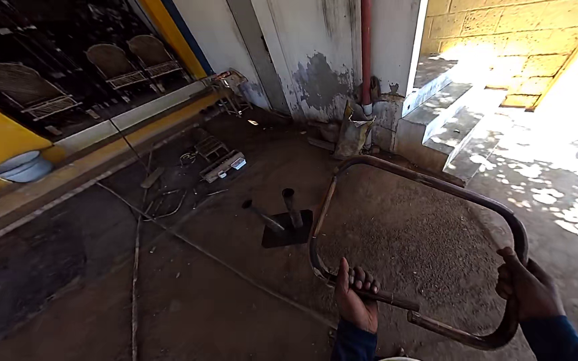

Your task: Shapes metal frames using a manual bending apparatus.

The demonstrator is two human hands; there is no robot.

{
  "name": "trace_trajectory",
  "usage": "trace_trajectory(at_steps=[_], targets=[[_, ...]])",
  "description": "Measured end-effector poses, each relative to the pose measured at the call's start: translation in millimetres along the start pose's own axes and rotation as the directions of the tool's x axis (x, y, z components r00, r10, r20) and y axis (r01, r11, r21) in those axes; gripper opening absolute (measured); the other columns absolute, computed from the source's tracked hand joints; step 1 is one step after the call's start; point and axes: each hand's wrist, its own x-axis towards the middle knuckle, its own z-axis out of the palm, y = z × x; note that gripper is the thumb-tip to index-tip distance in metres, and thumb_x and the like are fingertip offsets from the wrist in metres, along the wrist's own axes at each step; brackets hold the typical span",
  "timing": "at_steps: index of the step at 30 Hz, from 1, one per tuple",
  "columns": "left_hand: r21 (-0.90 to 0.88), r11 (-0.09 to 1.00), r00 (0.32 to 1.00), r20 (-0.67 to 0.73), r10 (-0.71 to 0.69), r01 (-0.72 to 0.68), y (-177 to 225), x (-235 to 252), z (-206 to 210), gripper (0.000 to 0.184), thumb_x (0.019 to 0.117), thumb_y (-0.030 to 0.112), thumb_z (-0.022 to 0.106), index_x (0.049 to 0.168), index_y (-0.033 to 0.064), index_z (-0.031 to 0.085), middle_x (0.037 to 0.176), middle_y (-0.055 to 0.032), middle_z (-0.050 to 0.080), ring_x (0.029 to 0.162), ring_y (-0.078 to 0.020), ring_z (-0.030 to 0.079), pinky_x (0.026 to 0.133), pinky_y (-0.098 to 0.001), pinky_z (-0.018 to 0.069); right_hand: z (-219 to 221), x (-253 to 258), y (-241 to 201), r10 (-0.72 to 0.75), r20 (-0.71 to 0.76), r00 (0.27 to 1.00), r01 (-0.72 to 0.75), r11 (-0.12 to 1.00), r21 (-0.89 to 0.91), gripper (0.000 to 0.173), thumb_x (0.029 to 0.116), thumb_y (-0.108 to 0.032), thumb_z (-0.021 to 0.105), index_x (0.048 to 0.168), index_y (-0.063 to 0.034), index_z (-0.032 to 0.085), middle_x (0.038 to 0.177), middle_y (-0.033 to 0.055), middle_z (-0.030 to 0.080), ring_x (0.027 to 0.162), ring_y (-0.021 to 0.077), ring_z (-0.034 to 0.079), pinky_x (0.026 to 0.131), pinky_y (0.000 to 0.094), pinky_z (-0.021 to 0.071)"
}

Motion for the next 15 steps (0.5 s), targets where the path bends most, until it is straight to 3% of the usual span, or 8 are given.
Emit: trace_trajectory(at_steps=[2,4,6,8,10,11,13,15], targets=[[-0.001,1.000,1.000,0.029,0.000,0.000,0,0,3,0.057,0.1103,0.041,0.039,0.061,0.0142,0.047,0.050,0.0017,0.043,0.042,-0.0132,0.048,0.044,-0.0296,0.0478,0,5,2,0.000,-0.020,1.000,0.000,1.000,-0.029,0.034,0.1027,-0.046,0.060,0.113,-0.0132,0.064,0.058,0.0002,0.048,0.038,0.0120,0.043,0.034,0.0302,0.0437],[0.002,1.000,0.999,0.036,0.017,-0.017,1,2,9,0.057,0.1104,0.039,0.039,0.060,0.0138,0.046,0.050,0.0014,0.042,0.041,-0.0133,0.048,0.044,-0.0296,0.0473,-1,16,8,-0.070,-0.024,0.997,0.063,0.974,-0.216,0.046,0.1019,-0.051,0.059,0.124,-0.0109,0.061,0.080,0.0087,0.067,0.051,0.0202,0.061,0.044,0.0369,0.0552],[0.011,0.999,0.998,0.039,0.042,-0.042,4,5,12,0.056,0.1103,0.038,0.039,0.060,0.0135,0.046,0.050,0.0014,0.042,0.041,-0.0131,0.047,0.043,-0.0295,0.0467,1,23,11,-0.171,0.026,0.985,0.163,0.872,-0.461,0.069,0.0971,-0.061,0.060,0.143,-0.0100,0.051,0.120,0.0159,0.067,0.092,0.0302,0.072,0.073,0.0517,0.0608],[0.016,0.997,0.997,0.044,0.068,-0.069,9,10,15,0.056,0.1103,0.037,0.039,0.060,0.0138,0.045,0.050,0.0015,0.041,0.041,-0.0128,0.047,0.043,-0.0293,0.0461,11,15,7,-0.333,0.092,0.939,0.318,0.729,-0.607,0.093,0.0874,-0.071,0.062,0.151,-0.0055,0.043,0.146,0.0244,0.050,0.125,0.0411,0.056,0.095,0.0645,0.0496],[0.011,0.995,0.995,0.028,0.095,-0.096,13,15,20,0.055,0.1105,0.037,0.038,0.061,0.0138,0.045,0.050,0.0018,0.041,0.041,-0.0130,0.047,0.043,-0.0296,0.0466,31,-11,-6,-0.550,0.171,0.818,0.527,0.595,-0.608,0.093,0.0850,-0.069,0.065,0.148,-0.0026,0.047,0.150,0.0283,0.044,0.134,0.0454,0.048,0.099,0.0645,0.0470],[0.005,0.994,0.994,0.015,0.107,-0.107,14,16,24,0.055,0.1108,0.037,0.038,0.061,0.0136,0.046,0.050,0.0018,0.041,0.041,-0.0133,0.047,0.044,-0.0297,0.0471,43,-30,-12,-0.651,0.225,0.724,0.646,0.528,-0.551,0.083,0.0876,-0.062,0.068,0.143,-0.0026,0.053,0.146,0.0268,0.049,0.132,0.0419,0.051,0.099,0.0594,0.0492],[-0.002,0.992,0.992,-0.002,0.123,-0.123,14,19,30,0.053,0.1109,0.036,0.037,0.063,0.0132,0.046,0.051,0.0012,0.043,0.042,-0.0140,0.048,0.046,-0.0301,0.0487,66,-68,-16,-0.768,0.354,0.533,0.836,0.414,-0.360,0.053,0.0927,-0.048,0.073,0.129,-0.0097,0.063,0.122,0.0154,0.065,0.108,0.0260,0.066,0.084,0.0428,0.0588],[-0.002,0.991,0.991,-0.005,0.133,-0.133,11,21,36,0.052,0.1110,0.034,0.038,0.064,0.0128,0.047,0.052,0.0009,0.044,0.044,-0.0142,0.050,0.048,-0.0310,0.0507,87,-101,-9,-0.725,0.544,0.423,0.899,0.413,-0.147,0.038,0.0929,-0.039,0.077,0.122,-0.0169,0.067,0.111,0.0058,0.069,0.100,0.0161,0.069,0.083,0.0344,0.0621]])
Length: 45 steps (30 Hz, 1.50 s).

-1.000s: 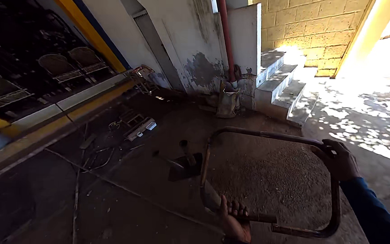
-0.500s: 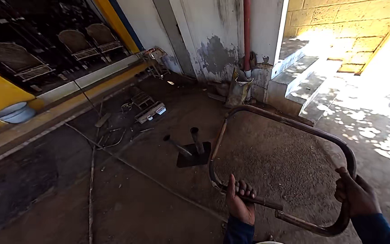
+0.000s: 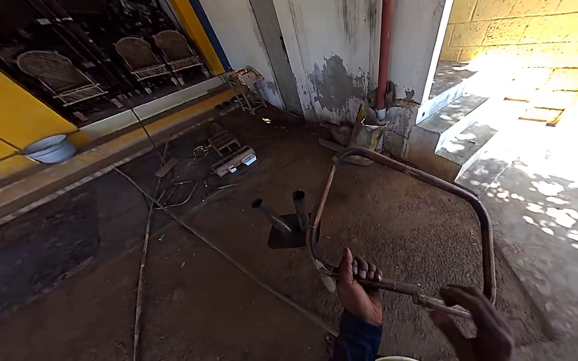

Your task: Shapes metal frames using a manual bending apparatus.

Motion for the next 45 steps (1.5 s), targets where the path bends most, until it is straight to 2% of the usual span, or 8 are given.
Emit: trace_trajectory(at_steps=[11,15,24,30,33,36,40,45], targets=[[0.138,0.988,0.983,-0.163,0.084,-0.062,-22,2,5,0.043,0.1092,0.026,0.047,0.069,0.0114,0.047,0.051,0.0013,0.039,0.042,-0.0148,0.045,0.049,-0.0319,0.0503,66,-32,-4,0.069,0.314,0.947,-0.022,0.988,-0.151,0.076,0.0976,-0.041,0.066,0.152,0.0058,0.042,0.159,0.0240,0.041,0.150,0.0333,0.038,0.124,0.0471,0.0362],[0.177,0.978,0.984,-0.117,0.133,-0.111,-16,-2,14,0.044,0.1090,0.028,0.046,0.068,0.0111,0.047,0.052,0.0011,0.040,0.045,-0.0146,0.047,0.052,-0.0325,0.0526,79,-26,-6,0.018,0.256,0.967,0.022,0.988,-0.153,0.075,0.0990,-0.041,0.061,0.153,0.0066,0.039,0.154,0.0254,0.047,0.147,0.0379,0.042,0.120,0.0586,0.0373],[0.320,0.941,0.990,-0.052,0.134,-0.111,-20,-9,17,0.042,0.1054,0.028,0.055,0.068,0.0099,0.048,0.052,0.0020,0.036,0.044,-0.0120,0.042,0.049,-0.0292,0.0461,95,5,-1,0.257,0.284,0.924,-0.229,0.965,-0.130,0.068,0.0942,-0.038,0.065,0.147,0.0032,0.051,0.147,0.0183,0.057,0.143,0.0311,0.050,0.119,0.0550,0.0387],[0.129,0.984,0.981,0.169,0.096,-0.119,-1,-7,1,0.047,0.1070,0.031,0.049,0.064,0.0115,0.050,0.050,0.0025,0.039,0.044,-0.0123,0.046,0.053,-0.0303,0.0494,103,35,9,0.145,0.267,0.953,-0.071,0.961,-0.268,0.097,0.0759,-0.049,0.078,0.155,-0.0066,0.041,0.161,0.0136,0.042,0.154,0.0384,0.027,0.121,0.0706,0.0191],[0.022,0.991,0.922,0.368,0.118,-0.135,10,-3,-8,0.046,0.1053,0.034,0.055,0.065,0.0126,0.051,0.053,0.0025,0.042,0.049,-0.0132,0.050,0.061,-0.0318,0.0514,98,61,6,0.208,0.446,0.871,-0.176,0.978,-0.111,0.044,0.0763,-0.037,0.082,0.114,-0.0183,0.070,0.114,-0.0021,0.070,0.110,0.0160,0.066,0.093,0.0459,0.0570],[-0.038,0.995,0.878,0.469,0.099,-0.092,28,15,-20,0.042,0.1046,0.036,0.056,0.070,0.0126,0.055,0.057,0.0014,0.048,0.057,-0.0149,0.056,0.070,-0.0341,0.0533,113,78,-7,0.199,0.509,0.838,-0.078,0.965,-0.250,0.027,0.0772,-0.035,0.072,0.065,-0.0144,0.059,0.057,0.0014,0.058,0.053,0.0193,0.062,0.045,0.0450,0.0476],[-0.074,0.997,0.879,0.475,0.048,-0.014,72,51,-55,0.047,0.0953,0.059,0.061,0.092,0.0126,0.067,0.079,-0.0038,0.065,0.082,-0.0231,0.068,0.092,-0.0451,0.0547,143,86,-17,0.230,0.469,0.853,0.034,0.871,-0.490,0.036,0.0862,-0.041,0.063,0.062,-0.0153,0.059,0.053,0.0024,0.056,0.048,0.0227,0.061,0.040,0.0469,0.0443],[-0.117,0.949,0.838,0.510,-0.195,0.292,129,93,-84,0.033,0.0990,0.040,0.063,0.086,0.0110,0.068,0.073,-0.0021,0.066,0.077,-0.0209,0.069,0.097,-0.0462,0.0533,180,72,-32,0.265,0.386,0.884,0.049,0.767,-0.640,0.041,0.0900,-0.044,0.053,0.057,-0.0185,0.053,0.051,-0.0015,0.050,0.044,0.0174,0.056,0.036,0.0398,0.0402]])
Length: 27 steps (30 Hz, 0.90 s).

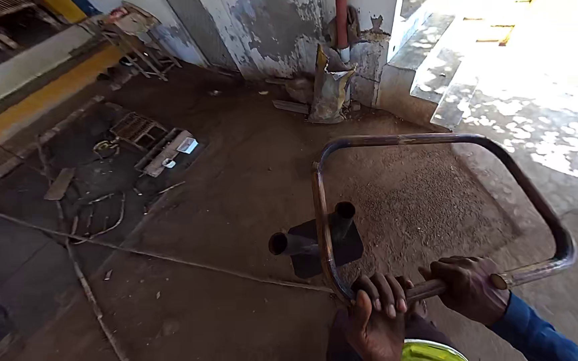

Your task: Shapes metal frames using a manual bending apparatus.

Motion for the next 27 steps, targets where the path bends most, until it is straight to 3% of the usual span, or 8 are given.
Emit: trace_trajectory(at_steps=[4,7,9,12,16,18,21,27], targets=[[-0.083,0.967,0.967,-0.067,-0.246,0.240,19,0,-38,0.033,0.0998,0.040,0.063,0.084,0.0115,0.070,0.081,-0.0045,0.070,0.093,-0.0247,0.071,0.110,-0.0482,0.0460,9,-8,-35,0.192,0.254,0.948,-0.171,0.980,-0.105,0.029,0.0798,-0.036,0.067,0.060,-0.0173,0.057,0.054,0.0007,0.055,0.049,0.0215,0.061,0.040,0.0436,0.0439],[-0.148,0.903,0.892,-0.161,-0.423,0.402,11,-20,-63,0.029,0.0959,0.039,0.069,0.093,0.0113,0.075,0.100,-0.0105,0.075,0.107,-0.0283,0.071,0.105,-0.0451,0.0515,17,-11,-65,0.359,0.437,0.825,-0.331,0.933,-0.140,0.021,0.0793,-0.029,0.072,0.068,-0.0148,0.062,0.062,0.0044,0.062,0.058,0.0261,0.067,0.047,0.0487,0.0479],[-0.158,0.874,0.859,-0.173,-0.483,0.460,6,-33,-71,0.027,0.0968,0.035,0.070,0.094,0.0086,0.075,0.098,-0.0127,0.075,0.102,-0.0279,0.072,0.099,-0.0425,0.0548,23,-18,-83,0.426,0.459,0.780,-0.394,0.903,-0.168,0.023,0.0824,-0.032,0.069,0.069,-0.0144,0.064,0.063,0.0047,0.063,0.060,0.0261,0.068,0.048,0.0490,0.0490],[-0.126,0.842,0.826,-0.168,-0.539,0.524,8,-30,-70,0.029,0.1006,0.029,0.065,0.080,0.0084,0.069,0.077,-0.0065,0.067,0.079,-0.0201,0.069,0.082,-0.0351,0.0574,33,-28,-95,0.450,0.337,0.827,-0.417,0.893,-0.168,0.026,0.0801,-0.037,0.067,0.066,-0.0158,0.063,0.059,0.0031,0.061,0.055,0.0242,0.067,0.044,0.0475,0.0485],[-0.046,0.802,0.766,-0.266,-0.585,0.596,16,-25,-64,0.040,0.0989,0.023,0.061,0.061,0.0116,0.058,0.059,0.0002,0.055,0.060,-0.0131,0.061,0.068,-0.0292,0.0545,33,-29,-117,0.558,0.311,0.769,-0.531,0.829,-0.175,0.017,0.0755,-0.026,0.076,0.067,-0.0152,0.066,0.062,0.0028,0.064,0.060,0.0246,0.068,0.051,0.0497,0.0522],[-0.049,0.776,0.735,-0.289,-0.613,0.628,22,-30,-63,0.039,0.0973,0.020,0.059,0.060,0.0126,0.054,0.056,0.0007,0.053,0.057,-0.0129,0.059,0.067,-0.0297,0.0532,31,-34,-133,0.626,0.282,0.727,-0.584,0.780,-0.224,0.017,0.0742,-0.025,0.078,0.067,-0.0167,0.066,0.062,0.0014,0.064,0.061,0.0241,0.068,0.053,0.0510,0.0509],[-0.042,0.723,0.693,-0.250,-0.676,0.690,37,-32,-67,0.038,0.0978,0.019,0.054,0.061,0.0125,0.053,0.056,0.0003,0.051,0.059,-0.0146,0.059,0.071,-0.0323,0.0539,42,-45,-154,0.657,0.134,0.742,-0.609,0.743,-0.278,0.021,0.0666,-0.027,0.074,0.059,-0.0189,0.057,0.054,-0.0012,0.055,0.050,0.0226,0.061,0.041,0.0462,0.0426],[-0.063,0.646,0.626,-0.194,-0.756,0.761,73,-43,-79,0.042,0.0999,0.020,0.056,0.059,0.0129,0.050,0.056,0.0017,0.048,0.056,-0.0124,0.056,0.065,-0.0285,0.0511,67,-64,-211,0.767,0.023,0.641,-0.744,0.629,-0.227,0.031,0.0758,-0.041,0.060,0.057,-0.0180,0.054,0.051,0.0009,0.052,0.046,0.0235,0.059,0.038,0.0461,0.0401]])
